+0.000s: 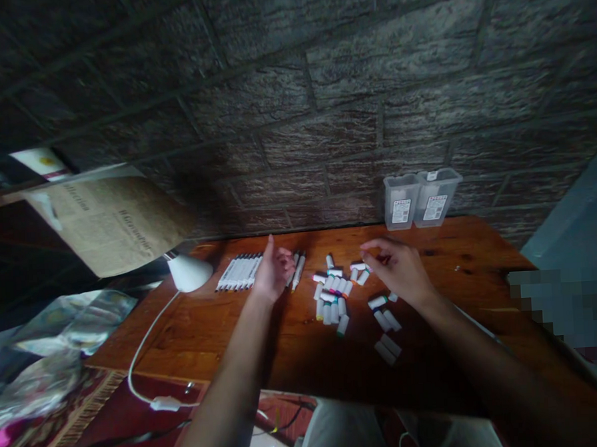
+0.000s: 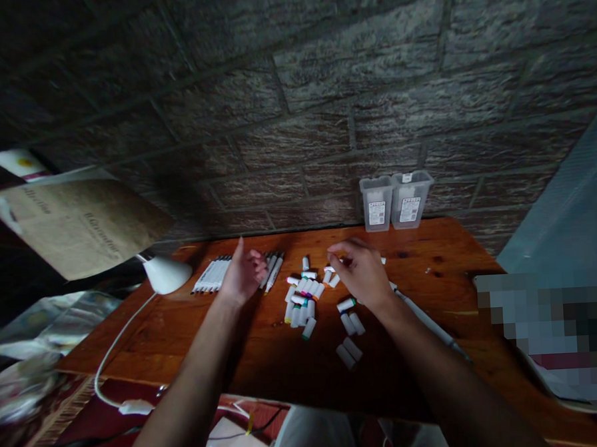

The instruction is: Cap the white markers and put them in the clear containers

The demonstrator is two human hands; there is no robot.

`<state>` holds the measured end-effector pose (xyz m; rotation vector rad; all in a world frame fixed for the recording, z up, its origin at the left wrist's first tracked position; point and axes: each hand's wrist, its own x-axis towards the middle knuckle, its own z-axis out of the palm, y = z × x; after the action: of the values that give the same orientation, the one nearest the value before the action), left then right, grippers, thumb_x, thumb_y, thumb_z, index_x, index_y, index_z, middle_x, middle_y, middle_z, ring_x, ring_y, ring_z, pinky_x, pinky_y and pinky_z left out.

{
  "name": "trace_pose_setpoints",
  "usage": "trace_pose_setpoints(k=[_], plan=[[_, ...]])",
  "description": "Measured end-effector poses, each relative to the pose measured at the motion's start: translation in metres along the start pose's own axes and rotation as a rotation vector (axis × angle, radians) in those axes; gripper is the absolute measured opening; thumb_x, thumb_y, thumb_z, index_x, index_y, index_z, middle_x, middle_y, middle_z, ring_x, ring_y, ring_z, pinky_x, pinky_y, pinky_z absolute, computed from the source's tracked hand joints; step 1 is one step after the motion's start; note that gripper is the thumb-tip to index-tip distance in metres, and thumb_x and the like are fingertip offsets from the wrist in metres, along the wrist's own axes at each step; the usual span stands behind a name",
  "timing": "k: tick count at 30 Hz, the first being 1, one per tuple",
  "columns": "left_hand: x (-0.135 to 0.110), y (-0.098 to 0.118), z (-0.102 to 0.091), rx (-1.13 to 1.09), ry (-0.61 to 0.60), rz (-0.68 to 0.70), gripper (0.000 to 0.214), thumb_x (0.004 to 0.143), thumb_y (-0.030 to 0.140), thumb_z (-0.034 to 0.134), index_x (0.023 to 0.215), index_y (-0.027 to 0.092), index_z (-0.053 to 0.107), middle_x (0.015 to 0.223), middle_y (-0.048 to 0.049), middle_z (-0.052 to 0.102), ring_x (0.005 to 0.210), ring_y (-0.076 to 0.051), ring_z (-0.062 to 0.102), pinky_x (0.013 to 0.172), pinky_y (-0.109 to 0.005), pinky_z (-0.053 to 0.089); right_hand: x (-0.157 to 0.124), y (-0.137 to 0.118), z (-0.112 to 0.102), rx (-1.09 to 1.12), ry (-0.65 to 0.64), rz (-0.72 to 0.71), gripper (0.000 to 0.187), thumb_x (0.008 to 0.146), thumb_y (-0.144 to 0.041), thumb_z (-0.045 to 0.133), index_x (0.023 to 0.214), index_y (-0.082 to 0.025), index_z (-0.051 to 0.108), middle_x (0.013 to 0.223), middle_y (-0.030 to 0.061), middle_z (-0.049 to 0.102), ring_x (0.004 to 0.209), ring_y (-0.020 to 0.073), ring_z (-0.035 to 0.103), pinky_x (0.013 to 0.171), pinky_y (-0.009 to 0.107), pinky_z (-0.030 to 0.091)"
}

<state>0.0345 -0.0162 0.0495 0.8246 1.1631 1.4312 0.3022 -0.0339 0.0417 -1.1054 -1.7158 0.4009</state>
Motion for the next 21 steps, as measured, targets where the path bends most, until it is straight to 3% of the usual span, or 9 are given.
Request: trace_pose_setpoints(k=[2, 5, 9, 14, 17, 21], plan=[[-0.004, 0.005, 0.002, -0.281, -0.140, -0.121, 0.053, 0.080, 0.064, 0.064, 0.057, 0.018, 0.051, 0.050, 0.0045, 0.043, 0.044, -0.008, 0.039, 0.044, -0.020, 0.036, -0.001, -0.001, -0.001, 0.002, -0.013, 0.027, 0.020, 0.086, -0.032, 0.059, 0.092, -0.020, 0.074, 0.082, 0.0039, 0.076, 0.059, 0.0146, 0.065, 0.058, 0.026, 0.049], [-0.007, 0.008, 0.002, -0.482, -0.212, -0.165, 0.050, 0.084, 0.055, 0.066, 0.058, 0.018, 0.046, 0.049, 0.0060, 0.040, 0.042, -0.007, 0.038, 0.042, -0.019, 0.034, -0.001, -0.002, -0.002, -0.004, -0.024, 0.054, 0.022, 0.085, -0.035, 0.060, 0.091, -0.019, 0.075, 0.078, 0.0041, 0.076, 0.059, 0.0155, 0.066, 0.058, 0.026, 0.049], [-0.003, 0.004, 0.000, -0.536, -0.182, -0.113, 0.045, 0.086, 0.045, 0.069, 0.061, 0.017, 0.044, 0.047, 0.0092, 0.033, 0.039, -0.004, 0.033, 0.039, -0.017, 0.028, -0.002, 0.000, 0.000, -0.029, -0.037, 0.063, 0.025, 0.085, -0.038, 0.060, 0.088, -0.019, 0.076, 0.076, 0.0047, 0.076, 0.058, 0.0163, 0.066, 0.058, 0.027, 0.049], [0.003, 0.002, -0.003, -0.403, -0.042, 0.105, 0.029, 0.085, 0.040, 0.072, 0.074, 0.018, 0.055, 0.041, 0.0130, 0.023, 0.034, -0.003, 0.022, 0.037, -0.016, 0.021, -0.003, 0.006, -0.006, -0.013, -0.072, 0.136, 0.034, 0.087, -0.046, 0.058, 0.093, -0.017, 0.076, 0.078, 0.0056, 0.076, 0.058, 0.0166, 0.066, 0.057, 0.027, 0.049], [0.003, 0.001, -0.002, -0.326, -0.035, 0.220, 0.041, 0.083, 0.049, 0.070, 0.065, 0.018, 0.050, 0.037, 0.0119, 0.023, 0.033, -0.004, 0.022, 0.037, -0.018, 0.021, -0.013, 0.006, -0.034, -0.075, -0.052, 0.178, 0.037, 0.087, -0.048, 0.058, 0.095, -0.016, 0.076, 0.081, 0.0065, 0.077, 0.064, 0.0183, 0.068, 0.058, 0.027, 0.049], [0.004, 0.000, 0.003, -0.283, -0.057, 0.267, 0.060, 0.084, 0.057, 0.064, 0.050, 0.020, 0.032, 0.033, 0.0077, 0.025, 0.033, -0.005, 0.027, 0.038, -0.020, 0.022, -0.044, 0.005, -0.093, -0.310, -0.102, 0.186, 0.031, 0.085, -0.046, 0.061, 0.094, -0.020, 0.077, 0.091, 0.0077, 0.078, 0.073, 0.0209, 0.071, 0.065, 0.029, 0.052]])
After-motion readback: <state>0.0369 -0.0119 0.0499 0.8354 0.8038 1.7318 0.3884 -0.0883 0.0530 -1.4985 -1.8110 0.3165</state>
